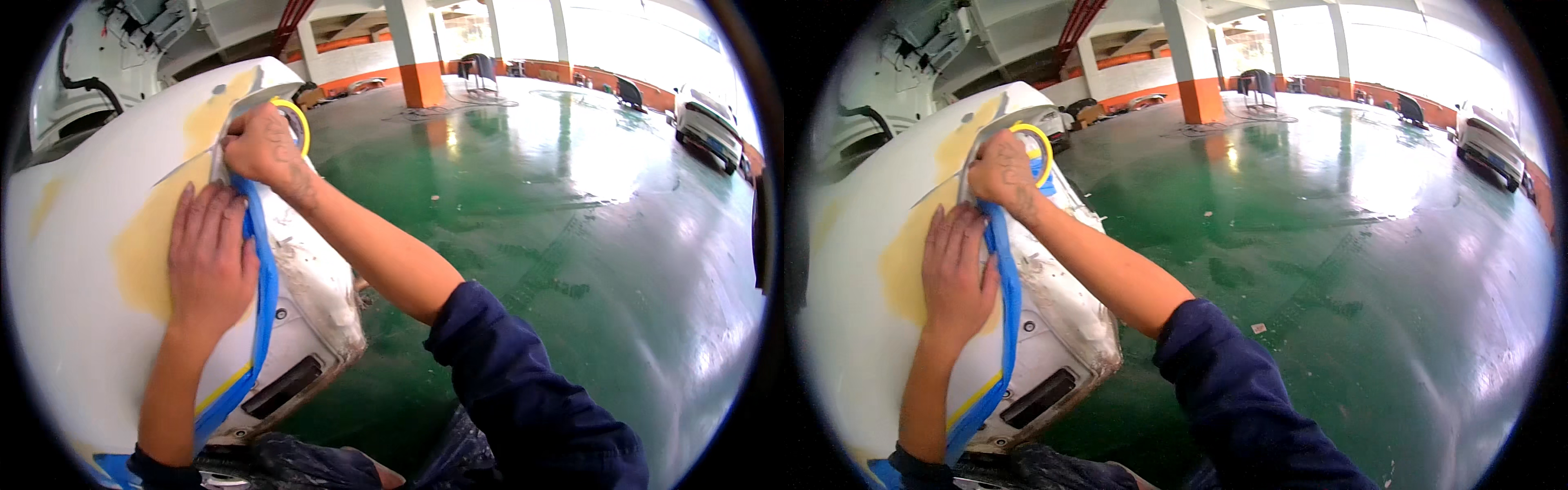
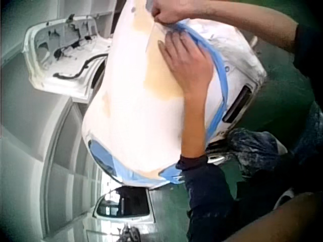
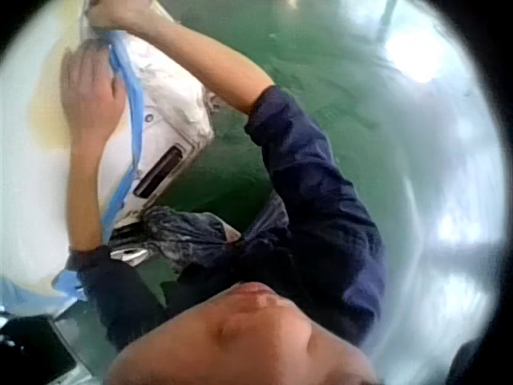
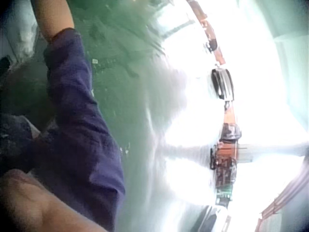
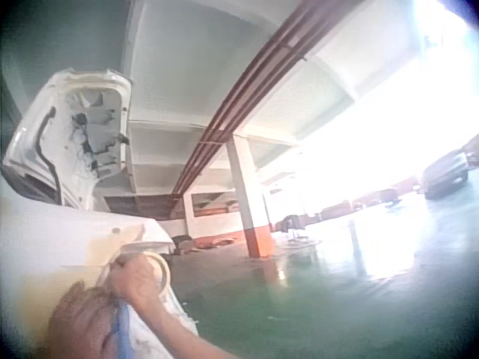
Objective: The person applies blue masking paper and yellow masking tape to the front fender and hood of a white car. They smooth the paper and tape along the wheel arch, hood edge, and trunk area to protect surfaces during bodywork.
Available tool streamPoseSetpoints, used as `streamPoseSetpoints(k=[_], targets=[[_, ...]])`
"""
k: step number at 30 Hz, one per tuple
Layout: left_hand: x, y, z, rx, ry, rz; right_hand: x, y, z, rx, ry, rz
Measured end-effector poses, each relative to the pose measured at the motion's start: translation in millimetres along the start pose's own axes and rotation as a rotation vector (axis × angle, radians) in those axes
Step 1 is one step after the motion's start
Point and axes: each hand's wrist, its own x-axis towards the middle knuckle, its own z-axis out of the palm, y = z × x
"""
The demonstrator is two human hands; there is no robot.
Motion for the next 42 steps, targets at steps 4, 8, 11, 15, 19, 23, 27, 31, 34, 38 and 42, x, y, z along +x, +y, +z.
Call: streamPoseSetpoints(k=[4, 8, 11, 15, 19, 23, 27, 31, 34, 38, 42], targets=[[8.3, -1.3, 3.1, -0.017, 0.026, 0.032, -19.0, -3.7, -3.8, 0.084, 0.091, 0.090], [16.7, -6.1, 0.6, -0.013, 0.085, 0.051, -16.9, 11.4, -18.7, 0.457, -0.149, 0.161], [36.9, -12.7, -9.5, -0.010, 0.094, 0.092, -29.7, 25.3, -41.9, 0.742, -0.367, 0.142], [67.2, -32.7, -12.6, 0.071, -0.060, 0.285, -58.1, 30.2, -51.6, 1.024, -0.262, 0.314], [82.2, -50.7, -13.8, 0.206, -0.359, 0.346, -77.5, 42.8, -54.8, 0.620, -0.241, 0.575], [81.0, -62.4, -11.2, 0.181, -0.255, 0.446, -85.0, 34.5, -36.4, 0.545, -0.371, 0.623], [82.8, -79.2, -12.6, 0.188, -0.174, 0.527, -93.4, 34.0, -31.3, 0.574, -0.274, 0.579], [88.9, -75.2, -15.2, 0.300, -0.156, 0.549, -109.7, 22.5, -48.0, 0.599, -0.141, 0.725], [94.4, -65.9, -18.9, 0.346, -0.228, 0.526, -129.1, 40.1, -61.3, 0.644, -0.130, 0.764], [85.1, -75.9, -15.1, 0.403, -0.226, 0.541, -118.5, 17.6, -54.2, 0.472, -0.067, 0.540], [81.1, -78.9, -12.9, 0.468, -0.257, 0.542, -102.1, 11.4, -40.1, 0.101, -0.041, 0.250]])
